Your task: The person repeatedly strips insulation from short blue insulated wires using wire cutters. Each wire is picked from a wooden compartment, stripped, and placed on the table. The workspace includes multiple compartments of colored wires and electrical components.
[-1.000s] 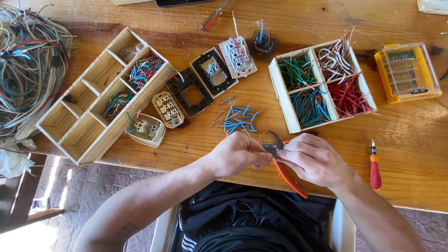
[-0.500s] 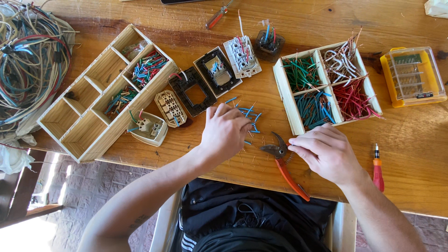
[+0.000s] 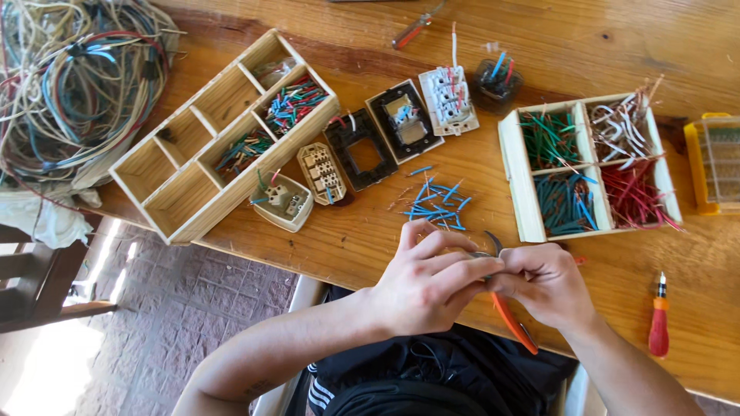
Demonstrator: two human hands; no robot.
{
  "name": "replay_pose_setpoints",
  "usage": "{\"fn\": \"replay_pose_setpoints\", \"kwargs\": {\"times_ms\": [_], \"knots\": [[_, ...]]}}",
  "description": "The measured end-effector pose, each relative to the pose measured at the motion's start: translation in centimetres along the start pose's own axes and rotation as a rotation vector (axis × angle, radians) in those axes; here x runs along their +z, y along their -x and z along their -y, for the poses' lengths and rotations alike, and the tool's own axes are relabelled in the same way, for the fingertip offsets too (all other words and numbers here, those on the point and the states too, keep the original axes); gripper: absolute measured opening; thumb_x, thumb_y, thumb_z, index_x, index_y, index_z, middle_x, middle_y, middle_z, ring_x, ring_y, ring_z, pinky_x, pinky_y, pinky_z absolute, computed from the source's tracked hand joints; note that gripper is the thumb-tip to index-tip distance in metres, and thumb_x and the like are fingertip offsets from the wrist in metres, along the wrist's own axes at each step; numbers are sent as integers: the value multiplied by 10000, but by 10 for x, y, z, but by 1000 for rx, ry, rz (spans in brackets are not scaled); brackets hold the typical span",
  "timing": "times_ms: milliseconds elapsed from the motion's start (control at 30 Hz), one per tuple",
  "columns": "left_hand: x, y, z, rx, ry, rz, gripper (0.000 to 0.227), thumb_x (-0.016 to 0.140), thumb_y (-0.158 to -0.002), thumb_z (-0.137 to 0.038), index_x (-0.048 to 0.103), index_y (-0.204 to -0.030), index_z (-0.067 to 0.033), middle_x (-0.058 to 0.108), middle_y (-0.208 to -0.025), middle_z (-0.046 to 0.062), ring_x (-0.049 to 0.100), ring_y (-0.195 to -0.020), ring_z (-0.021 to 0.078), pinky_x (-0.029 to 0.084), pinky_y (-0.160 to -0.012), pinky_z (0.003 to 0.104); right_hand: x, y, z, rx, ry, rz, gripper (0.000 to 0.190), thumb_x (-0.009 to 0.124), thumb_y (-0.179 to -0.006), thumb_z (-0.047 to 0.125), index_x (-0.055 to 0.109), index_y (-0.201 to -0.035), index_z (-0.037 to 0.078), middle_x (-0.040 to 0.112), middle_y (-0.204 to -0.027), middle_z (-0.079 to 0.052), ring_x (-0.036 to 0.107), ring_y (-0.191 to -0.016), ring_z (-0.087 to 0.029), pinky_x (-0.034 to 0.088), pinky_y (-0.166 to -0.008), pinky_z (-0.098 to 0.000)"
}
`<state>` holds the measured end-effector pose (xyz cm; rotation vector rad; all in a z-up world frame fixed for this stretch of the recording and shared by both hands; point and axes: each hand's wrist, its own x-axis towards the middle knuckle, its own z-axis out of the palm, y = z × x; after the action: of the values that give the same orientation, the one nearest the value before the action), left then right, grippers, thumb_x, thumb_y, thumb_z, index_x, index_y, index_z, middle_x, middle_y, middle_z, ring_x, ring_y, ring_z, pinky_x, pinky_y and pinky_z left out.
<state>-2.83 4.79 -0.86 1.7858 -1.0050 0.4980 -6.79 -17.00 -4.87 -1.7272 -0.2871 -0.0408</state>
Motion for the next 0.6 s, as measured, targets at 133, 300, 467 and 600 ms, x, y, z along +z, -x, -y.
{"fn": "replay_pose_setpoints", "kwargs": {"times_ms": [133, 300, 467, 600], "knots": [[-13, 3, 7, -21, -8, -36, 96, 764, -930, -181, 732, -1021, -187, 699, -886, -43, 685, -980, 183, 425, -960, 439, 12, -18, 16, -1, 59, 69, 274, 864, -762, 208, 704, -561, 112, 507, -468, 29, 398, -482, -53, 364, -437, -245], [-71, -12, 41, 7, -93, -57, 254, 508, -1017, -151, 722, -904, -228, 669, -796, -88, 719, -860, 160, 482, -789, 375, 10, -30, 30, 71, 90, 126, 497, 702, -869, 563, 825, -790, 88, 719, -553, -36, 550, -516, -76, 434, -500, -258], [-185, 11, 128, -192, -823, 50, 123, 732, -893, -60, 753, -901, -180, 748, -878, 11, 677, -840, 250, 433, -828, 454, -45, -4, 24, 137, 277, 42, 318, 638, -915, 343, 768, -970, 58, 792, -817, -60, 760, -696, -123, 572, -632, -218], [-215, 38, 168, -503, -1147, 217, 67, 726, -1008, -259, 792, -1009, -247, 748, -899, 11, 650, -922, 306, 370, -869, 452, -80, 10, 39, 172, 345, -131, 283, 576, -990, 266, 749, -994, 43, 749, -782, -73, 698, -705, -127, 530, -634, -238]]}}
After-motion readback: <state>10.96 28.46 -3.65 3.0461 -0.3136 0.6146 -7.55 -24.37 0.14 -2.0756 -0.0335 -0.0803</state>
